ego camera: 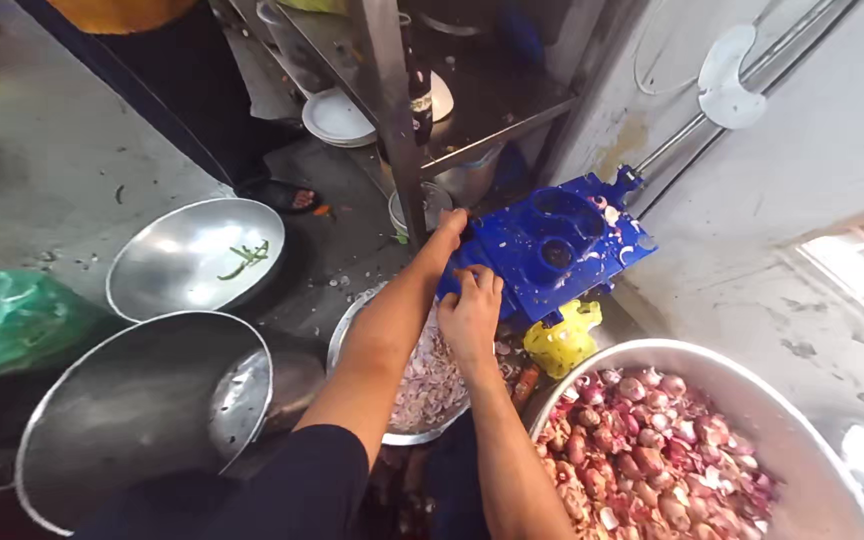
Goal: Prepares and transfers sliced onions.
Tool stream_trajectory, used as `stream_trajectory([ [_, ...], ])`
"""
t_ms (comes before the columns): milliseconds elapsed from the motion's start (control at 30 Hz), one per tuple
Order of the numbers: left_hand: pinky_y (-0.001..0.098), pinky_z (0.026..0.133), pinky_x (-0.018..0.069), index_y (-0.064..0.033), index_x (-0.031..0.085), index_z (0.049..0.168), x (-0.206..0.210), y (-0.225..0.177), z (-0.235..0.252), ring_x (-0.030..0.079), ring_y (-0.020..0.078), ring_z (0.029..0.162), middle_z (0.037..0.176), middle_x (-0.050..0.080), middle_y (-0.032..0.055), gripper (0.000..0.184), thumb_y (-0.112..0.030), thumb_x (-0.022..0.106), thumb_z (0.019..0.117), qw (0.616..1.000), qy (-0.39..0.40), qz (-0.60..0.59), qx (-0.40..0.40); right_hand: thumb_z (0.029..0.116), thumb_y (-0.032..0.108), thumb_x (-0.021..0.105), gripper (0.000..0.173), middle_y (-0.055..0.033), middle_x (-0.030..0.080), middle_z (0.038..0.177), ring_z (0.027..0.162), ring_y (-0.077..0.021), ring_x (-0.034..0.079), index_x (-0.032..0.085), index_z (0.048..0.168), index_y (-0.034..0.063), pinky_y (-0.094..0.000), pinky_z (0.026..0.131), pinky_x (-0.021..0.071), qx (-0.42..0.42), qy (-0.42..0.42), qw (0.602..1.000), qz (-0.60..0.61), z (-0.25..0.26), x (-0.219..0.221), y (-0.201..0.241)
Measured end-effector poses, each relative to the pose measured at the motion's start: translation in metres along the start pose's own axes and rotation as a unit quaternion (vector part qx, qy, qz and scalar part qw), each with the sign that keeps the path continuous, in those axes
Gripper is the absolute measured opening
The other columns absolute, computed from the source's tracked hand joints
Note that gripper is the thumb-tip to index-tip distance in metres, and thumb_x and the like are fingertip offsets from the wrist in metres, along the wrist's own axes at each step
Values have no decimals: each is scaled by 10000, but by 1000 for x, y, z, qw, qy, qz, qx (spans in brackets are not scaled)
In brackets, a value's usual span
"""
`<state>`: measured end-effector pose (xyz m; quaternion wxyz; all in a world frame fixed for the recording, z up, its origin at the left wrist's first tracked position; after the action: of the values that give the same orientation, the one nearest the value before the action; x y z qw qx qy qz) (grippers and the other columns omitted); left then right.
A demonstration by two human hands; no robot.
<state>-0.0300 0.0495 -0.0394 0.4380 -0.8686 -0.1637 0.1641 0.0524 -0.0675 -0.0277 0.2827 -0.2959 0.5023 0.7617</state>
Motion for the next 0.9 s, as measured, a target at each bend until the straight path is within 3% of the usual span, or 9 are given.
stream_trajectory([
  [100,384,1094,433,79,442,1464,1,-9,2,541,264,1295,1455,520,239,405,-9,431,1068,986,59,32,156,790,90,663,280,-150,686,1170,1102,-362,622,781,1045,85,-478,867,523,-3,-11,1000,12,0,-2,3],
  [267,424,1186,368,45,480,1483,7,-13,-15,518,324,1391,1481,540,241,439,-49,531,1057,913,110,271,284,805,96,671,285,-163,677,1205,1127,-368,615,782,1067,82,-492,900,516,12,-5,1000,27,1,-6,0],
  [400,435,1204,336,54,426,1518,8,-14,-28,481,352,1422,1511,495,273,464,31,452,1055,894,126,314,293,814,126,671,266,-151,684,1183,1116,-354,622,785,1052,101,-482,878,521,22,-18,999,19,2,-7,-8],
  [567,406,1180,368,4,90,1632,-19,-2,-27,435,280,1464,1628,376,185,735,170,387,980,930,100,247,254,900,81,612,284,-175,689,1192,1137,-357,635,762,1141,78,-466,907,541,48,19,998,18,6,-1,-22],
  [600,419,1172,389,16,139,1624,-33,10,-17,461,302,1444,1605,405,206,722,145,419,972,924,81,230,293,926,74,592,291,-175,693,1189,1146,-352,638,752,1169,72,-460,924,541,53,34,998,19,6,0,-23],
  [633,439,1124,459,45,280,1584,-50,28,-7,546,340,1367,1519,502,246,669,109,469,946,913,50,205,350,948,77,568,303,-171,697,1186,1157,-342,642,738,1198,70,-453,938,543,59,51,997,14,6,1,-25],
  [733,460,1111,461,47,478,1475,-89,78,-46,607,331,1282,1393,602,249,468,-2,488,1010,889,157,286,321,1011,85,508,321,-171,701,1196,1167,-323,655,700,1268,54,-454,984,535,75,101,992,4,6,1,-31],
  [833,495,1124,444,-44,493,1508,-145,140,-122,594,322,1305,1440,584,202,489,-74,517,1020,831,305,398,240,1035,99,470,341,-175,689,1225,1184,-322,648,685,1297,62,-451,1001,529,76,131,988,-18,10,7,-28],
  [900,520,1102,470,-68,494,1516,-192,186,-141,628,335,1257,1408,608,205,494,-111,550,1027,826,326,412,205,1044,104,448,358,-176,663,1280,1220,-323,629,674,1320,76,-458,1014,526,61,148,985,-58,21,18,-21],
])
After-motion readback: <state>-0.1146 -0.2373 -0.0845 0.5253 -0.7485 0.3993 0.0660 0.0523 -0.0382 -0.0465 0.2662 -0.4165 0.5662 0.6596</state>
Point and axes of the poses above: each hand's wrist, its own z-axis towards the middle knuckle, its own x-axis out of the palm, y = z × x, the point moved 7 cm from there along z, towards the middle knuckle
